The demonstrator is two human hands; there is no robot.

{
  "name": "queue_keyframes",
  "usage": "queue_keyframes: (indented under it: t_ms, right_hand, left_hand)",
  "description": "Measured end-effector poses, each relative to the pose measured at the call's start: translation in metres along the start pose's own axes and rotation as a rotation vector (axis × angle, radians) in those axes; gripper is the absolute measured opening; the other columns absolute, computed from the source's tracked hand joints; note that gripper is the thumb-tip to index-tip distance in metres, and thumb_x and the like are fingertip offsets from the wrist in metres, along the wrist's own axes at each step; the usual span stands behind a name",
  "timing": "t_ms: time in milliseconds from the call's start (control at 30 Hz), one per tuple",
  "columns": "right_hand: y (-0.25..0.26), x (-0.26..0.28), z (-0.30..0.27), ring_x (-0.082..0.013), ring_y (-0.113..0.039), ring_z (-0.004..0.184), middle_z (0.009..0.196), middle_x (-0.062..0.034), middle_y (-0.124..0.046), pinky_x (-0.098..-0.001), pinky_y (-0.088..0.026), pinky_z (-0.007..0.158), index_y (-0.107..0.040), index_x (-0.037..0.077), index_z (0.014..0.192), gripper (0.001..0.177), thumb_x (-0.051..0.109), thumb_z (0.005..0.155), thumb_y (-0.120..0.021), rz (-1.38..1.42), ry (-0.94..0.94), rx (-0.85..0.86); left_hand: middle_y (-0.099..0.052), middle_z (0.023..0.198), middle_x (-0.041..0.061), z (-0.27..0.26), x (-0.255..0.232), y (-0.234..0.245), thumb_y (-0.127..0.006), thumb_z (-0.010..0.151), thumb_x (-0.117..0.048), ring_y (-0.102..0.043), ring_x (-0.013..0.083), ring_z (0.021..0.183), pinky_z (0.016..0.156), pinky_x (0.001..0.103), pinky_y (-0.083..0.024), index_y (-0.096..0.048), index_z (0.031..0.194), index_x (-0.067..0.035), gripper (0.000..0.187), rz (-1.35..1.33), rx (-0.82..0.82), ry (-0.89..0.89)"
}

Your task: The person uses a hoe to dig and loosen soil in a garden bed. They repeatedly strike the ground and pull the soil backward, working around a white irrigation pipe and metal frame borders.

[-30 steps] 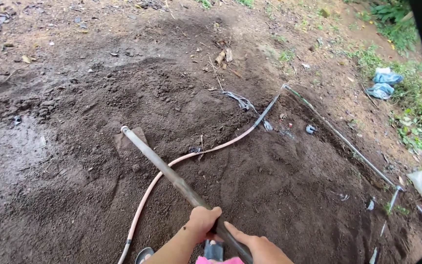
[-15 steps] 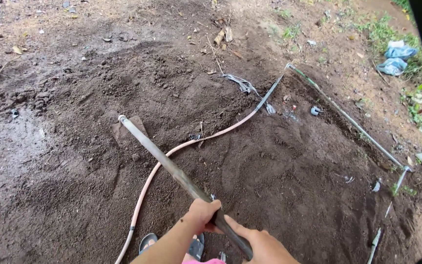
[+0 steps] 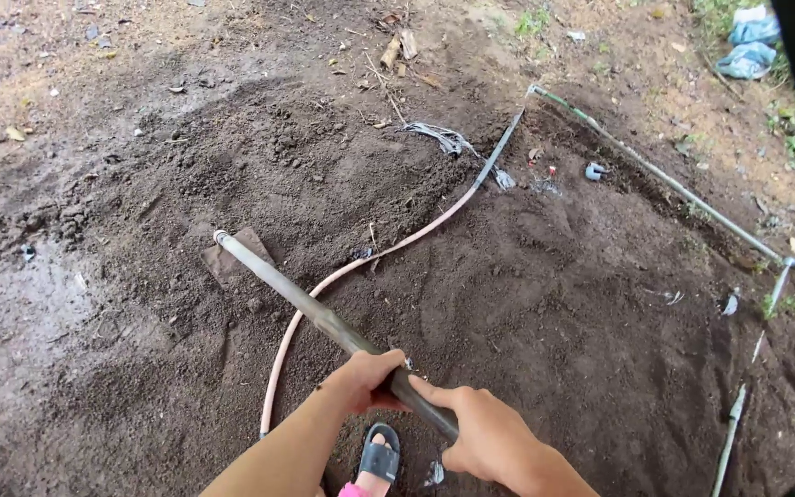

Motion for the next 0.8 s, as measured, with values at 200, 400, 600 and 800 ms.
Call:
queue_keyframes:
  t_ms: [200,400,600,800]
  right_hand:
    - [0.004,-0.012,0.007,-0.026,-0.064,0.093,0.115,-0.003,-0.065,-0.0347,-0.05,0.086,-0.027,0.069,0.167,0.109,0.012,0.083,-0.067,0.03,0.057,0.031]
    - [-0.01,-0.027,0.02,-0.0286,-0.068,0.117,0.127,-0.0069,-0.067,-0.0369,-0.052,0.101,-0.03,0.068,0.166,0.11,0.011,0.078,-0.065,0.059,0.118,-0.014]
    - [-0.018,-0.039,0.029,-0.0214,-0.068,0.122,0.131,-0.0002,-0.068,-0.0323,-0.05,0.1,-0.03,0.059,0.168,0.105,0.03,0.078,-0.075,0.14,0.218,0.019]
    - [-0.011,-0.036,0.025,-0.0212,-0.064,0.125,0.132,-0.0014,-0.063,-0.0303,-0.046,0.106,-0.027,0.057,0.17,0.104,0.026,0.083,-0.075,0.152,0.172,0.073]
  left_hand:
    - [-0.075,0.104,0.024,0.014,0.005,-0.007,-0.069,0.094,-0.02,-0.079,0.0367,0.082,0.072,0.051,-0.071,-0.052,0.119,0.004,0.039,0.038,-0.023,0.051]
    - [-0.079,0.106,0.024,0.003,0.01,-0.009,-0.072,0.097,-0.019,-0.081,0.0357,0.083,0.073,0.047,-0.071,-0.051,0.12,0.003,0.038,0.052,-0.045,0.114]
    - [-0.081,0.107,0.027,0.026,0.026,-0.007,-0.078,0.097,-0.023,-0.082,0.0378,0.081,0.072,0.047,-0.071,-0.051,0.13,0.006,0.052,0.054,-0.102,0.17]
    - [-0.078,0.107,0.03,0.05,0.026,0.001,-0.082,0.092,-0.02,-0.08,0.0421,0.086,0.075,0.054,-0.07,-0.055,0.124,0.006,0.049,0.005,-0.068,0.168]
Point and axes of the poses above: each hand's wrist, its own z-axis towards the middle knuckle, its own y-axis out of the back of the hand, x = y × z, the point moved 5 cm from there along z, towards the middle knuckle
